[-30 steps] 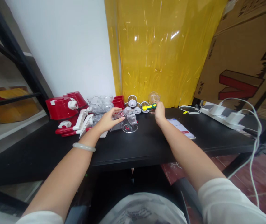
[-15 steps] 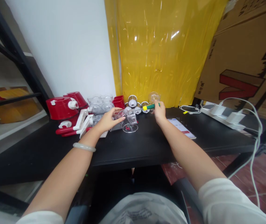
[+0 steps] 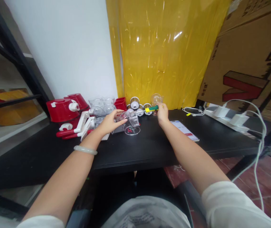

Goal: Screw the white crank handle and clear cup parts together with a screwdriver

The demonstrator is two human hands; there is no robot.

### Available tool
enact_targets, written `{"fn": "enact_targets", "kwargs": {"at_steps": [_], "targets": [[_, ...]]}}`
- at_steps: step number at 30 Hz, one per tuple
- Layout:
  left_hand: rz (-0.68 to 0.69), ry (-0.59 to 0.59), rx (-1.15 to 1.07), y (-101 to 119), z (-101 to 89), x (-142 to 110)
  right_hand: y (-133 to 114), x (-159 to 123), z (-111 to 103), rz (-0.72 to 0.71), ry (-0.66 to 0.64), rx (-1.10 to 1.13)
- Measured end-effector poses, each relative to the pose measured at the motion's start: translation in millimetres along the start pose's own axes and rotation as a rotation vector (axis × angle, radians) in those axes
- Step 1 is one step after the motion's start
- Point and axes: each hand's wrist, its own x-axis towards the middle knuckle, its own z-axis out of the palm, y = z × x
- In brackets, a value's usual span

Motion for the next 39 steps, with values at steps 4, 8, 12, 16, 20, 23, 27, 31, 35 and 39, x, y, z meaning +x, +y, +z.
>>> {"fn": "enact_targets", "kwargs": {"at_steps": [4, 8, 12, 16, 20, 23, 27, 31, 35, 39], "targets": [[0.005, 0.001, -0.009, -1, 0.8, 1, 7, 5, -1, -0.073, 0.025, -0.064], [0.011, 0.006, -0.011, -2, 1.2, 1, 9, 6, -3, -0.084, 0.008, -0.080], [0.009, 0.007, -0.005, -1, 0.9, 0, 5, 2, -3, -0.019, -0.019, -0.010], [0.005, 0.002, -0.005, -1, 0.4, 0, 2, 2, -2, -0.003, -0.017, 0.024], [0.008, 0.001, -0.009, -2, 0.3, 0, 6, 6, -1, -0.037, 0.007, -0.011], [0.009, 0.001, -0.010, -2, 0.4, 0, 10, 7, -2, -0.086, 0.009, -0.054], [0.001, 0.005, 0.002, 0, 0.2, 0, 9, 5, -2, -0.069, -0.024, -0.011], [0.009, 0.007, 0.002, -1, 0.4, 0, 5, 3, -2, -0.011, -0.042, 0.052], [0.014, 0.005, 0.004, -2, 0.7, 1, 5, 4, -1, 0.001, -0.049, 0.050], [0.001, 0.005, 0.015, -1, 0.3, 0, 12, 8, 0, -0.046, -0.016, 0.007]]}}
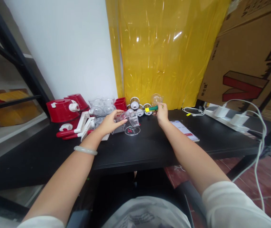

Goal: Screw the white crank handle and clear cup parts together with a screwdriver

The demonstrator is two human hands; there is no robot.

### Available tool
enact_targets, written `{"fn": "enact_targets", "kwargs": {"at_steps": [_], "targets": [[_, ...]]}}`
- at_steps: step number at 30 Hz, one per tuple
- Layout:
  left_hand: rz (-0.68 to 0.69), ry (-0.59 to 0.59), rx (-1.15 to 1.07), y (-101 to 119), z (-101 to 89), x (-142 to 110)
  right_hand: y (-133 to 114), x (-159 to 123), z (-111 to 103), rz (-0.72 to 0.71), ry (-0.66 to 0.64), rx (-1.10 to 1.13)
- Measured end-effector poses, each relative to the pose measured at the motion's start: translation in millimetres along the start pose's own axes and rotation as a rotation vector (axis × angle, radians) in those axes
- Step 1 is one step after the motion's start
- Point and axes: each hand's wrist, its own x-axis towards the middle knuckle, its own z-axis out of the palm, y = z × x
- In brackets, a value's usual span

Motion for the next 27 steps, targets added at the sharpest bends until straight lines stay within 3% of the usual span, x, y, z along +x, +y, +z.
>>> {"fn": "enact_targets", "kwargs": {"at_steps": [4, 11, 20, 27], "targets": [[-0.003, 0.002, 0.001, 1, -0.1, -1, 5, 2, -1, -0.065, 0.005, -0.056], [0.000, 0.000, 0.002, 3, -0.3, -1, -4, -5, -1, 0.072, -0.035, 0.014], [0.005, -0.009, -0.019, 2, -0.7, -1, -10, -6, 0, 0.087, -0.032, 0.054], [0.004, -0.004, -0.025, 2, 0.8, 0, 3, 1, 0, -0.023, -0.040, -0.025]]}}
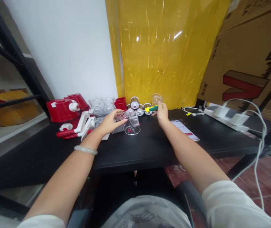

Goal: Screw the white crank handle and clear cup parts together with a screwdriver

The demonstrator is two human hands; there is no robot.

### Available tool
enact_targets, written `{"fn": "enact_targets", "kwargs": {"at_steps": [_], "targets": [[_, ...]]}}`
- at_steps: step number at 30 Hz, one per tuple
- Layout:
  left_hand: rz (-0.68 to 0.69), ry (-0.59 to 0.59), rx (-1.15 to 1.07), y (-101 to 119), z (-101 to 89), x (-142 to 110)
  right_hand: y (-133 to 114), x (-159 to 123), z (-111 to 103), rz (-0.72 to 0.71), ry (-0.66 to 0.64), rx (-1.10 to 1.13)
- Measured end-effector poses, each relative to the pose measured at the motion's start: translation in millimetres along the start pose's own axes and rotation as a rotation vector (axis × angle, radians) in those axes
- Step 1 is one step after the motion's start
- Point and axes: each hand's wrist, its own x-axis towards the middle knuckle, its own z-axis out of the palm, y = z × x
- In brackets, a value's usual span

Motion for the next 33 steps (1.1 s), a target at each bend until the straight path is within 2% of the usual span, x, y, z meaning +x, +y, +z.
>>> {"fn": "enact_targets", "kwargs": {"at_steps": [7, 17, 22, 27, 33], "targets": [[0.001, 0.005, 0.016, 0.1, -0.8, -0.3, -9.1, -5.4, 0.0, 0.115, -0.012, 0.072], [-0.006, 0.001, 0.014, 0.4, -0.9, -0.3, -3.9, -1.3, 0.2, 0.066, 0.008, -0.007], [-0.005, 0.000, 0.018, 0.4, -1.1, -0.2, -1.8, -2.0, -1.2, -0.013, 0.016, -0.075], [-0.011, -0.005, 0.017, 2.0, -1.5, -0.3, -2.9, -1.2, -1.1, 0.073, 0.013, -0.008], [0.004, 0.004, 0.012, 0.4, -1.1, -0.3, -8.6, -3.8, 0.1, 0.097, 0.023, 0.046]]}}
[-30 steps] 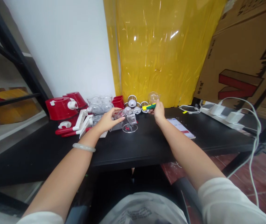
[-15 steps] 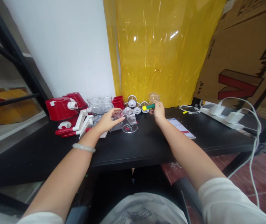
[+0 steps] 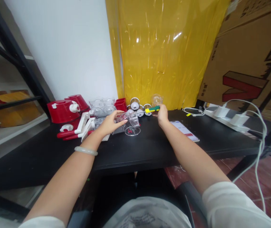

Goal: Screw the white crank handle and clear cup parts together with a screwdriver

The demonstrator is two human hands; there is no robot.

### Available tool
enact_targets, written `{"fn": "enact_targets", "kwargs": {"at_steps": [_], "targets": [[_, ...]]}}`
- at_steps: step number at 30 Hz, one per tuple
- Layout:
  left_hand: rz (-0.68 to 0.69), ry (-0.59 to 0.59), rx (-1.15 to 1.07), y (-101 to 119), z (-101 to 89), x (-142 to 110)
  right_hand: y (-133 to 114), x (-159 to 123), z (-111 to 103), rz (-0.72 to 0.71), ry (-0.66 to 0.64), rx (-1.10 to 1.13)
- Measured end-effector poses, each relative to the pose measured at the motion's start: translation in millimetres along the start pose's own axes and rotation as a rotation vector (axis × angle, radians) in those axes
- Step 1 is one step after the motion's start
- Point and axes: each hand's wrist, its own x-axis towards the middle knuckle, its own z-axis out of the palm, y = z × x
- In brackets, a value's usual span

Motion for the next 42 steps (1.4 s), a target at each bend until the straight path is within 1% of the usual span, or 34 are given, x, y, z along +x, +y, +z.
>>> {"fn": "enact_targets", "kwargs": {"at_steps": [5, 10, 13, 17, 21, 26, 33, 39, 42], "targets": [[-0.009, 0.002, 0.003, 1, -0.1, 0, 0, 1, 1, 0.018, -0.003, -0.026], [-0.012, -0.002, 0.008, 1, -0.5, -1, 7, 4, 0, -0.082, 0.007, -0.079], [-0.002, -0.002, 0.016, 0, -0.6, -1, 4, 2, -1, -0.042, 0.001, -0.083], [0.002, 0.000, 0.020, -1, -0.7, 0, -5, -4, 0, 0.021, -0.005, -0.003], [-0.001, -0.003, 0.019, -1, -0.6, 0, -8, -5, 1, 0.010, 0.009, 0.020], [0.002, 0.003, 0.019, -1, -0.2, 0, -3, -2, 2, 0.022, 0.001, -0.019], [0.006, 0.000, 0.006, -4, 0.2, 0, 6, 3, -1, -0.085, -0.001, -0.072], [0.007, -0.002, 0.007, -5, 0.5, 0, 2, 2, 0, 0.002, 0.005, -0.028], [0.009, 0.005, 0.018, -4, 0.1, 0, 1, 1, 0, 0.013, -0.005, 0.022]]}}
